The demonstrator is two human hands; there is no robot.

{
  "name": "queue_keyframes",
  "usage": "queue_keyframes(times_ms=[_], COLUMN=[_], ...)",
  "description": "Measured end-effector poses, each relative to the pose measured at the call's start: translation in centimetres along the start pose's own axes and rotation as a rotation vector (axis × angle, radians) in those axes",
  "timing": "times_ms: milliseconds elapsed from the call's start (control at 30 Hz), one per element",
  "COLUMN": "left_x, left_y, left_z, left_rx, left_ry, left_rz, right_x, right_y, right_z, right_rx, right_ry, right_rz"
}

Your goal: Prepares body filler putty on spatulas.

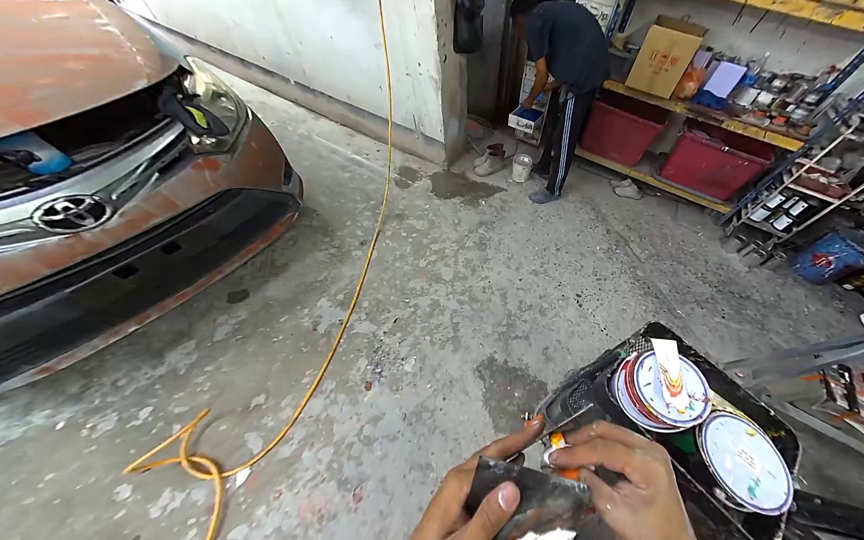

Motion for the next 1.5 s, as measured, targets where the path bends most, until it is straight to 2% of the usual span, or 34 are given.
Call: queue_keyframes(times_ms=[333,600,967,1067,1200,1267,1333,1400,1500], left_x=[0.1,0.1,0.3,0.4,0.7,0.9,2.0,3.4,4.8], left_y=[0.0,-0.2,-0.7,-0.9,-0.9,-0.6,0.3,1.5,2.4], left_z=[0.2,0.0,0.0,0.1,0.3,0.1,-0.7,-1.4,-1.4], left_rx=[0.029,0.025,0.034,0.040,0.041,-0.039,-0.294,-0.513,-0.620], left_ry=[-0.006,-0.011,-0.013,-0.002,0.021,0.070,0.193,0.292,0.320], left_rz=[0.008,0.015,0.010,0.003,-0.009,-0.070,-0.159,-0.235,-0.385], right_x=[-0.1,0.5,0.2,-0.4,-2.2,-3.1,-4.2,-5.8,-9.9], right_y=[-0.3,0.0,0.6,0.6,0.1,0.1,1.2,4.0,10.9], right_z=[0.0,-0.1,-0.5,-0.6,-1.3,-1.9,-2.7,-3.9,-6.4], right_rx=[-0.033,-0.074,-0.094,-0.087,-0.030,0.006,0.018,0.017,0.000], right_ry=[0.006,0.088,0.114,0.061,-0.142,-0.208,-0.264,-0.362,-0.648], right_rz=[-0.020,-0.142,-0.116,-0.101,0.017,0.059,0.047,-0.037,-0.251])
Point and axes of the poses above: each hand's wrist, its own z-axis towards the middle knuckle, its own y-axis out of the back of the hand, x = y × z, the point moved 8 cm from there along z, towards the middle knuckle, and after that the axes turned 2 degrees about -x, right-handed, at the moved point
